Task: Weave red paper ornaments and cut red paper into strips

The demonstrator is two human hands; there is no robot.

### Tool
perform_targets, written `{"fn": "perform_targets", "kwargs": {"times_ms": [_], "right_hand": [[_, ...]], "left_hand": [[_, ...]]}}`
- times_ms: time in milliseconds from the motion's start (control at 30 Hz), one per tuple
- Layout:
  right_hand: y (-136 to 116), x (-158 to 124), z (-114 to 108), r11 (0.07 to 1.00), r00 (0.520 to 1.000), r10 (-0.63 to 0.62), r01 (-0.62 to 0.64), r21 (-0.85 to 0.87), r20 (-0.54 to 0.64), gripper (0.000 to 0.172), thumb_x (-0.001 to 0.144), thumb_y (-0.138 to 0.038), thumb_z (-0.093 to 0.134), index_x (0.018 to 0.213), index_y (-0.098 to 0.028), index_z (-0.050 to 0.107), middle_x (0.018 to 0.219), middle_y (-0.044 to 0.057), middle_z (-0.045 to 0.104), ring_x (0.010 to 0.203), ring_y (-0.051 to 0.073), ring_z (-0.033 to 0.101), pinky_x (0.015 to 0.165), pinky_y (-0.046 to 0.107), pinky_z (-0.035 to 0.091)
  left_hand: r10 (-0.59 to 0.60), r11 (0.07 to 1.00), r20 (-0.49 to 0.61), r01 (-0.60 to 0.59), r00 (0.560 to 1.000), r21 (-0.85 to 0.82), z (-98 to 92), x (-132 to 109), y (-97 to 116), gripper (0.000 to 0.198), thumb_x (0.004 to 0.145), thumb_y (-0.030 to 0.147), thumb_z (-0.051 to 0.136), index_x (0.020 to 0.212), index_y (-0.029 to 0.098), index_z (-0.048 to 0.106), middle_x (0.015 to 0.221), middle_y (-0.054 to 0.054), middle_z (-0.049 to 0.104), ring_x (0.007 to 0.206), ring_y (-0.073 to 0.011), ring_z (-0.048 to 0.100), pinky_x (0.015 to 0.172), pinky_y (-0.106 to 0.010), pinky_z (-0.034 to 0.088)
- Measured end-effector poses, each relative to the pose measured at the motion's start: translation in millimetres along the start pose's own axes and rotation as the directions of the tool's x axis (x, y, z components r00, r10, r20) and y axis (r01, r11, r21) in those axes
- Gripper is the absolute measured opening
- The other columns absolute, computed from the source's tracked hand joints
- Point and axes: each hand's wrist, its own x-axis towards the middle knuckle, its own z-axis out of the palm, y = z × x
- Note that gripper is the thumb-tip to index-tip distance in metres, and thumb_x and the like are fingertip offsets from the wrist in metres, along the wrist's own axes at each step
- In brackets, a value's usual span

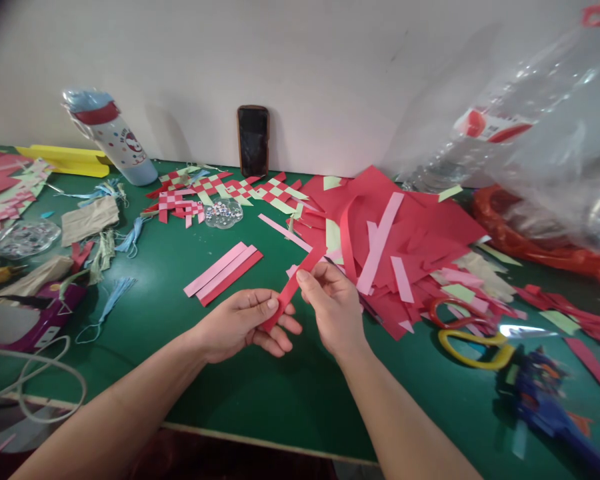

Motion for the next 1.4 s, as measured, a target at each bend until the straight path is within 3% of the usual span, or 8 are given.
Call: {"fn": "perform_targets", "kwargs": {"times_ms": [200, 300, 467, 600, 767, 900, 1100, 1400], "right_hand": [[3, 1, -2, 0.999, 0.999, -0.035, 0.035, -0.015, -0.018, 0.025, 0.080, -0.037, 0.075, 0.073, -0.021, 0.057, 0.057, -0.006, 0.047, 0.055, 0.009, 0.041, 0.055, 0.026, 0.035], [1, 2, -1, 0.998, 0.997, -0.066, 0.065, -0.015, -0.032, 0.022, 0.081, -0.037, 0.073, 0.074, -0.022, 0.059, 0.059, -0.005, 0.048, 0.056, 0.009, 0.041, 0.055, 0.026, 0.035], [-1, 3, -2, 0.996, 0.994, -0.087, 0.087, 0.002, -0.066, 0.023, 0.081, -0.035, 0.073, 0.072, -0.022, 0.057, 0.057, -0.006, 0.045, 0.055, 0.009, 0.040, 0.055, 0.025, 0.036], [-4, 1, 0, 0.998, 0.995, -0.058, 0.060, -0.026, 0.086, 0.022, 0.081, -0.039, 0.072, 0.077, -0.022, 0.059, 0.061, -0.005, 0.051, 0.057, 0.009, 0.046, 0.056, 0.025, 0.040], [-10, -5, 5, 0.982, 0.955, 0.032, 0.025, -0.189, 0.294, 0.026, 0.080, -0.043, 0.071, 0.074, -0.021, 0.059, 0.063, -0.002, 0.059, 0.061, 0.013, 0.055, 0.059, 0.028, 0.046], [-9, -6, 5, 0.957, 0.965, 0.031, 0.046, -0.286, 0.259, 0.028, 0.082, -0.044, 0.069, 0.071, -0.020, 0.058, 0.063, -0.001, 0.060, 0.061, 0.014, 0.056, 0.058, 0.029, 0.045], [-2, -3, 4, 0.982, 0.990, -0.073, 0.092, -0.167, 0.120, 0.025, 0.083, -0.041, 0.070, 0.073, -0.021, 0.059, 0.065, -0.003, 0.056, 0.059, 0.011, 0.050, 0.057, 0.026, 0.042], [-3, -5, 8, 0.982, 0.988, -0.115, 0.128, -0.137, 0.100, 0.018, 0.083, -0.038, 0.070, 0.077, -0.022, 0.063, 0.070, -0.001, 0.063, 0.063, 0.013, 0.056, 0.061, 0.027, 0.046]], "left_hand": [[-0.028, 0.999, 0.017, 0.027, 0.999, 0.044, 1.0, 0, 2, 0.028, 0.089, 0.039, 0.065, 0.096, 0.013, 0.058, 0.087, -0.009, 0.073, 0.068, -0.0148, 0.072, 0.064, -0.026, 0.058], [-0.038, 0.996, -0.047, 0.041, 0.998, 0.077, 3.1, 1, 2, 0.030, 0.083, 0.034, 0.073, 0.094, 0.015, 0.053, 0.085, -0.008, 0.073, 0.066, -0.0144, 0.071, 0.062, -0.025, 0.058], [0.016, 0.989, -0.171, 0.010, 0.985, 0.149, 3.4, 5, -1, 0.020, 0.090, 0.029, 0.064, 0.087, 0.015, 0.051, 0.081, -0.005, 0.072, 0.060, -0.0106, 0.069, 0.058, -0.022, 0.056], [0.077, 0.989, -0.179, -0.052, 0.981, 0.140, 1.6, 7, -2, 0.025, 0.088, 0.034, 0.066, 0.084, 0.015, 0.050, 0.081, -0.004, 0.072, 0.059, -0.0102, 0.069, 0.057, -0.022, 0.056], [0.153, 0.977, -0.182, -0.122, 0.971, 0.174, 0.7, 7, -1, 0.036, 0.082, 0.045, 0.070, 0.084, 0.015, 0.051, 0.079, -0.002, 0.069, 0.058, -0.0099, 0.067, 0.057, -0.023, 0.056], [0.227, 0.955, -0.192, -0.179, 0.955, 0.237, 0.8, 7, -1, 0.035, 0.082, 0.045, 0.070, 0.087, 0.014, 0.054, 0.079, -0.002, 0.067, 0.059, -0.0098, 0.067, 0.059, -0.024, 0.056], [0.303, 0.936, -0.225, -0.246, 0.926, 0.250, 2.8, 6, -1, 0.036, 0.074, 0.033, 0.079, 0.095, 0.014, 0.056, 0.076, 0.000, 0.067, 0.064, -0.0111, 0.067, 0.064, -0.025, 0.055], [0.323, 0.932, -0.245, -0.261, 0.914, 0.253, 1.8, 7, -4, 0.026, 0.081, 0.034, 0.073, 0.090, 0.014, 0.058, 0.080, -0.002, 0.069, 0.065, -0.0111, 0.067, 0.064, -0.025, 0.055]]}}
